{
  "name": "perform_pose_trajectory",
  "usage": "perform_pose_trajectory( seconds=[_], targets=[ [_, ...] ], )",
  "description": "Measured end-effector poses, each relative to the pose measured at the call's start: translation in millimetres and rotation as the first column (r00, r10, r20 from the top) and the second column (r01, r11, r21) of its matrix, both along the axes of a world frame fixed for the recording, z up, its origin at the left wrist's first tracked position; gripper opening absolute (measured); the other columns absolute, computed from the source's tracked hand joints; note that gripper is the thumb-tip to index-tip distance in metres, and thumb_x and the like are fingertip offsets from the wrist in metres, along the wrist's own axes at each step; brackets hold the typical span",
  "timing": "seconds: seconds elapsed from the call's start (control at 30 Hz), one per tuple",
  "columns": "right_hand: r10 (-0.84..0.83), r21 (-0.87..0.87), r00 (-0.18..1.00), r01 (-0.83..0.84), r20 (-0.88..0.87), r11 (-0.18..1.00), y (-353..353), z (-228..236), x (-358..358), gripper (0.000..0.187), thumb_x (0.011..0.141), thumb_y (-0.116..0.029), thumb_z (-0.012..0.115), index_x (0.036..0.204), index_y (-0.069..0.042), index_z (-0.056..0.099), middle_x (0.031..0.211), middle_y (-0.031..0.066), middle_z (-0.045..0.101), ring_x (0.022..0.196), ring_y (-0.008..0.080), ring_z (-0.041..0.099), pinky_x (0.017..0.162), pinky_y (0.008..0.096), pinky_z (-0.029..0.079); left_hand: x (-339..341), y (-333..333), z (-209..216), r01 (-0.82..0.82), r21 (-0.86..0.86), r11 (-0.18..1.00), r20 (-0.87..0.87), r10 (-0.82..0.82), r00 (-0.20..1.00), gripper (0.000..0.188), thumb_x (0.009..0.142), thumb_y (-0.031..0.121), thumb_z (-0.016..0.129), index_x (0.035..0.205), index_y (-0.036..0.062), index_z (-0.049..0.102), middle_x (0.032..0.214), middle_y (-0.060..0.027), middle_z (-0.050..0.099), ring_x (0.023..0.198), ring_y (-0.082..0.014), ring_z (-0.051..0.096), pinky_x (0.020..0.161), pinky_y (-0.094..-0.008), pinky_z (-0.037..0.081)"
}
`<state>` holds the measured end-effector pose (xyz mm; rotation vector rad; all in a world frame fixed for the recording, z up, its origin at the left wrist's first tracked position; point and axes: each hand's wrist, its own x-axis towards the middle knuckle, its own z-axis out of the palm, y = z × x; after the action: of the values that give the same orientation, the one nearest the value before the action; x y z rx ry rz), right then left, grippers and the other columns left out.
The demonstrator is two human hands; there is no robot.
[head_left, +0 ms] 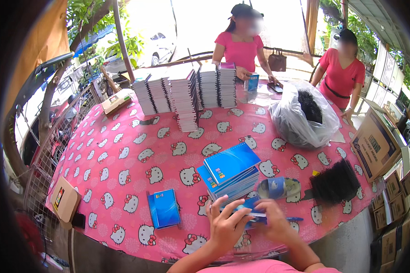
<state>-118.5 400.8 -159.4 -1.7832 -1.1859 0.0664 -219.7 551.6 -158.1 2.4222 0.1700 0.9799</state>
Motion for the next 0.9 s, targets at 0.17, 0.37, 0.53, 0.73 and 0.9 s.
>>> perform_pose_trajectory(
  seconds=[0.17, 0.37, 0.53, 0.73, 0.9],
  targets=[
    [-0.588, -0.167, 0.758, 0.642, 0.282, 0.748, -93, -47, 98, 0.038, 0.068, -0.005, 0.073, 0.103, -0.003, 0.057, 0.111, 0.0186, 0.052, 0.105, 0.0369, 0.052, 0.092, 0.0431, 0.043, 3, 1, 4, 0.080, -0.006, 0.997, 0.032, -0.080, 0.996, 0.016, 0.071, 0.021, 0.078, 0.085, 0.0162, 0.073, 0.107, 0.0004, 0.065, 0.106, -0.0250, 0.051, 0.089, -0.0420, 0.033],
    [-0.695, -0.357, 0.563, 0.825, 0.447, 0.439, -137, -92, 127, 0.029, 0.070, -0.008, 0.073, 0.096, -0.003, 0.061, 0.097, 0.0131, 0.055, 0.096, 0.0327, 0.055, 0.082, 0.0412, 0.047, 2, 5, 7, 0.066, -0.023, 0.998, 0.027, -0.065, 0.998, 0.016, 0.070, 0.021, 0.079, 0.084, 0.0157, 0.073, 0.095, 0.0024, 0.067, 0.098, -0.0214, 0.054, 0.084, -0.0389, 0.032],
    [-0.630, -0.356, 0.538, 0.843, 0.559, 0.404, -133, -86, 132, 0.017, 0.073, -0.006, 0.071, 0.088, -0.005, 0.063, 0.095, 0.0129, 0.056, 0.094, 0.0315, 0.057, 0.077, 0.0406, 0.048, 2, 6, 4, 0.069, -0.043, 0.997, -0.013, -0.069, 0.998, 0.017, 0.074, 0.025, 0.076, 0.088, 0.0169, 0.072, 0.090, 0.0040, 0.068, 0.097, -0.0186, 0.054, 0.087, -0.0415, 0.029],
    [-0.741, -0.280, 0.490, 0.871, 0.459, 0.403, -137, -73, 134, 0.016, 0.078, -0.005, 0.067, 0.093, -0.004, 0.062, 0.092, 0.0142, 0.056, 0.087, 0.0337, 0.059, 0.075, 0.0417, 0.048, 3, 3, 0, 0.028, -0.045, 0.999, 0.016, -0.027, 0.999, 0.023, 0.077, 0.030, 0.075, 0.097, 0.0193, 0.073, 0.094, 0.0055, 0.066, 0.096, -0.0175, 0.053, 0.088, -0.0429, 0.027],
    [-0.669, -0.115, 0.553, 0.806, 0.496, 0.581, -124, -57, 122, 0.020, 0.078, -0.007, 0.068, 0.098, -0.004, 0.066, 0.088, 0.0123, 0.056, 0.078, 0.0333, 0.059, 0.068, 0.0419, 0.047, 3, 1, 1, 0.063, -0.080, 0.995, 0.042, -0.059, 0.997, 0.023, 0.075, 0.033, 0.076, 0.094, 0.0203, 0.073, 0.094, 0.0070, 0.065, 0.095, -0.0171, 0.051, 0.091, -0.0444, 0.025]
  ],
)
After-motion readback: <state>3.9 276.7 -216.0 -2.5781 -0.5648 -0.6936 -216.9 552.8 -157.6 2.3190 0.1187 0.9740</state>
